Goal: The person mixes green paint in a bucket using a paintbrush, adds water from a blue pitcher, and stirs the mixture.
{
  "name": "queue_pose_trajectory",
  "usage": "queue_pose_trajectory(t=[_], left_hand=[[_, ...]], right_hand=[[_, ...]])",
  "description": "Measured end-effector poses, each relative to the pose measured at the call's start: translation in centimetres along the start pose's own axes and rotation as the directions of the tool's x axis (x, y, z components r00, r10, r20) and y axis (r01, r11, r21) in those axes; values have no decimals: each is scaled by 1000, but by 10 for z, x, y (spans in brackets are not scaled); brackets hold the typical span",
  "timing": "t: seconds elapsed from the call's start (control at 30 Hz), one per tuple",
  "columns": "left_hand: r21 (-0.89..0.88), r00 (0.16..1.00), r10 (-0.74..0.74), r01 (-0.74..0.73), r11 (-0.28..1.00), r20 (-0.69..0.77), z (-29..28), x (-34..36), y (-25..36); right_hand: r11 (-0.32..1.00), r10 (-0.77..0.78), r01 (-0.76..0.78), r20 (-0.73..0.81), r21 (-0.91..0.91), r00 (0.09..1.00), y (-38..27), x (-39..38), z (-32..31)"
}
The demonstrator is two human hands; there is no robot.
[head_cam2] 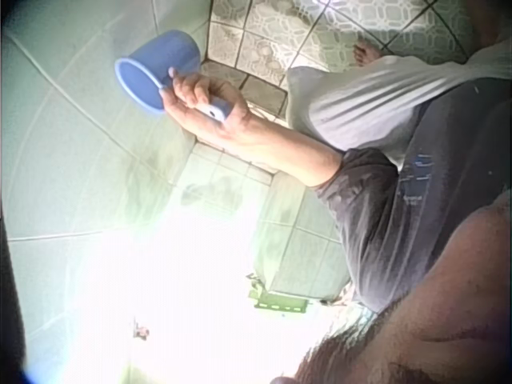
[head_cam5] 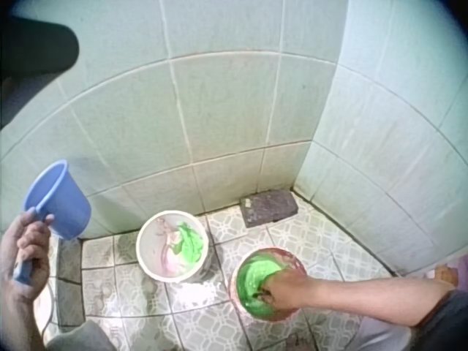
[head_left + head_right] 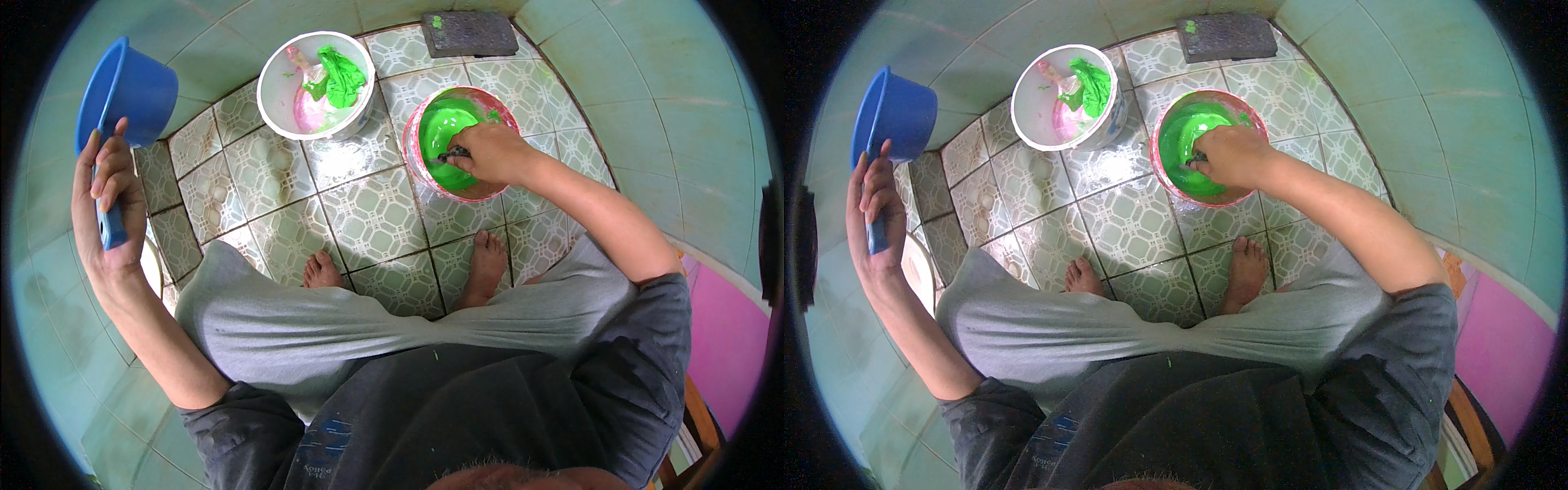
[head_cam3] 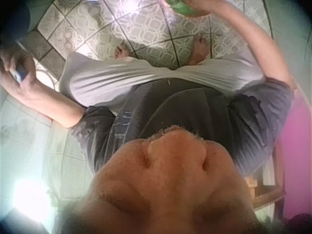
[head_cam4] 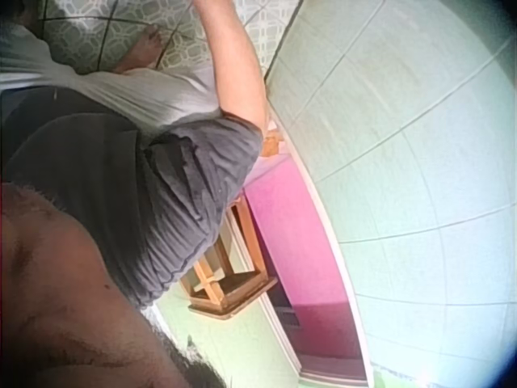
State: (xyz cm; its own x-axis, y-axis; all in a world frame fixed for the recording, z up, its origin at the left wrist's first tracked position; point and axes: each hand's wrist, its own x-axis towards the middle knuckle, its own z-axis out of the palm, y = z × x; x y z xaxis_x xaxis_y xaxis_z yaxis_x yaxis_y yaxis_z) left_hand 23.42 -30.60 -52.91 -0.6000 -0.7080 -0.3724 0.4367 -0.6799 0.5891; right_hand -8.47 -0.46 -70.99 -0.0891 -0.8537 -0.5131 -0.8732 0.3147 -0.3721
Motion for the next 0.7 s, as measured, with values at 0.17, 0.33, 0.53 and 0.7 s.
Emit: queue_pose_trajectory(t=[0.17, 0.33, 0.53, 0.7], left_hand=[[-6, 998, -21, 21, 1000, -59, 5, 7, -12], [44, 989, 59, -53, 998, -136, 5, 8, -21], [-48, 995, -27, 22, 999, -100, -7, 16, -20], [45, 995, -4, 9, 999, -104, -2, 15, -22]], right_hand=[[998, 20, -29, -168, -53, 986, 15, 1, -2], [997, 15, -29, -169, -78, 985, 11, 5, -6], [991, -8, -25, -250, -130, 968, 11, 3, -15], [958, -43, -56, -332, -283, 942, 6, 4, -17]])
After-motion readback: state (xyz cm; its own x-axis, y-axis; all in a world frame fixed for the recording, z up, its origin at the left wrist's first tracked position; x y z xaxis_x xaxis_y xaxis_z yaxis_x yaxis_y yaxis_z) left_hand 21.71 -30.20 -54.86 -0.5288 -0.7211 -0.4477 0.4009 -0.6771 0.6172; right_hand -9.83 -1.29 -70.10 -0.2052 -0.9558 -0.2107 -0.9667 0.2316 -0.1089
